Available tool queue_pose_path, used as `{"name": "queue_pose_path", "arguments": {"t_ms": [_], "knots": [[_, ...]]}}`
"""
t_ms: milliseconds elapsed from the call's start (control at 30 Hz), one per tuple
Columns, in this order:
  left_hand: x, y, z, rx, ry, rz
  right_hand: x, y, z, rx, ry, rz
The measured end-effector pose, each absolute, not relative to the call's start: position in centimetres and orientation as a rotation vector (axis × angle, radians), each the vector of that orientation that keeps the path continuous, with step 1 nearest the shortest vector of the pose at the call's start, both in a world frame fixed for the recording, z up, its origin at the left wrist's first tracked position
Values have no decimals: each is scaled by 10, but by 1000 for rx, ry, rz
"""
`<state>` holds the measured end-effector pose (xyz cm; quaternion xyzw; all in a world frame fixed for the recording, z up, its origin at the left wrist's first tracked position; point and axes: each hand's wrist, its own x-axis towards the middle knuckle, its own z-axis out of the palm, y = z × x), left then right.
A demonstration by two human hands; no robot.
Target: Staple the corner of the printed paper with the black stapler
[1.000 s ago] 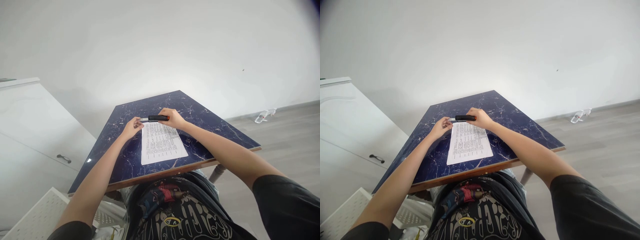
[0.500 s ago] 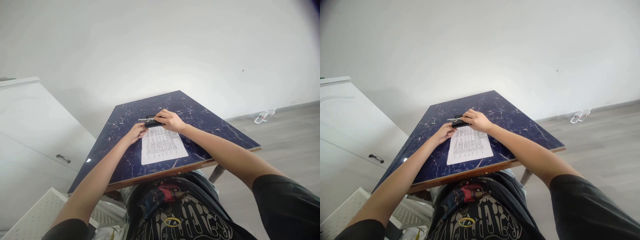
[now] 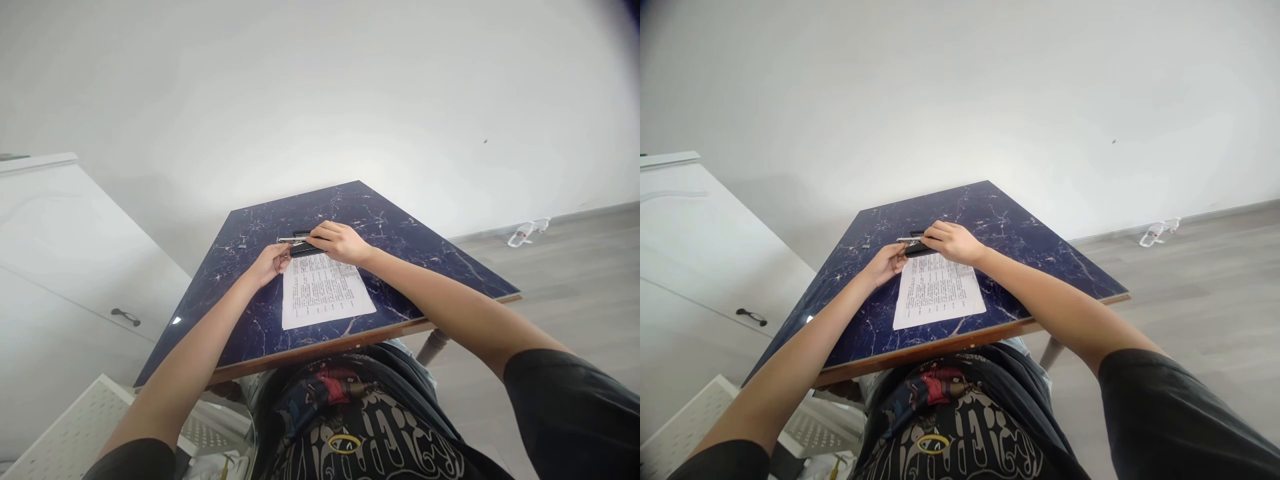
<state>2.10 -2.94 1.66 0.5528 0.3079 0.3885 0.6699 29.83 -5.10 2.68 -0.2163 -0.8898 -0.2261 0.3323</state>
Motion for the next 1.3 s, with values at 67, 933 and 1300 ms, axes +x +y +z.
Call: {"name": "queue_pose_path", "arguments": {"t_ms": [67,933,1300], "knots": [[21,-30,17,1229,699,870,299,-50,26,-549,-2334,-598],[22,-33,23,1260,720,882,298,-47,28,-830,-2060,-276],[15,-40,30,1412,626,990,296,-38,15,-1163,-1756,912]]}}
